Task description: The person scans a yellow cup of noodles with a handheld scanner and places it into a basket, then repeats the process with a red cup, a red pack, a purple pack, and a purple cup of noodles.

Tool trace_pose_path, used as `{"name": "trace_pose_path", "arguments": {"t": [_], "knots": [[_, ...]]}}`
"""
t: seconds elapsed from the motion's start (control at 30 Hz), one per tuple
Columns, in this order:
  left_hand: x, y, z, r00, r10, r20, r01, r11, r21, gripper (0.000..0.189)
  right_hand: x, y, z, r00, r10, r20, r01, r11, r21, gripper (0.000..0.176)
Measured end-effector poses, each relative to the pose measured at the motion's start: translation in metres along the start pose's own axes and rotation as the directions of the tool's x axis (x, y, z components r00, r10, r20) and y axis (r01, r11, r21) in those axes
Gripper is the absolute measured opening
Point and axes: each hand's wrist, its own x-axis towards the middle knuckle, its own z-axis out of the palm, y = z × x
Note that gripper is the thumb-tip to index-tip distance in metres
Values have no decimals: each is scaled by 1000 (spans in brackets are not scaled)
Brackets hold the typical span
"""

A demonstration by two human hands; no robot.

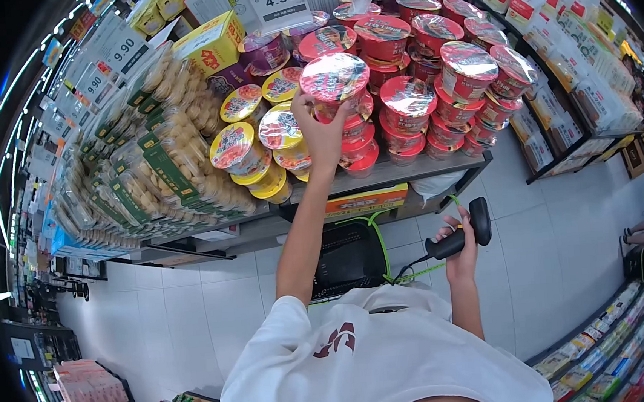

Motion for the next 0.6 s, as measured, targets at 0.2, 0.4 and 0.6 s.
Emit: {"name": "trace_pose_path", "arguments": {"t": [0.2, 0.4, 0.6], "knots": [[-80, 37, -13, 986, -149, -81, 138, 983, -125, 60, 23, -7, -33, 999, 51, 5, -50, 998, -38, 39], [-236, 109, -11, 590, -402, 700, 584, 811, -26, 48, 24, 6, -8, 884, 156, 441, 168, 775, -610, 44], [-281, 87, -21, 514, -730, 451, 851, 501, -157, 13, 3, -98, 58, 447, 257, 857, 832, 232, -503, 55]]}}
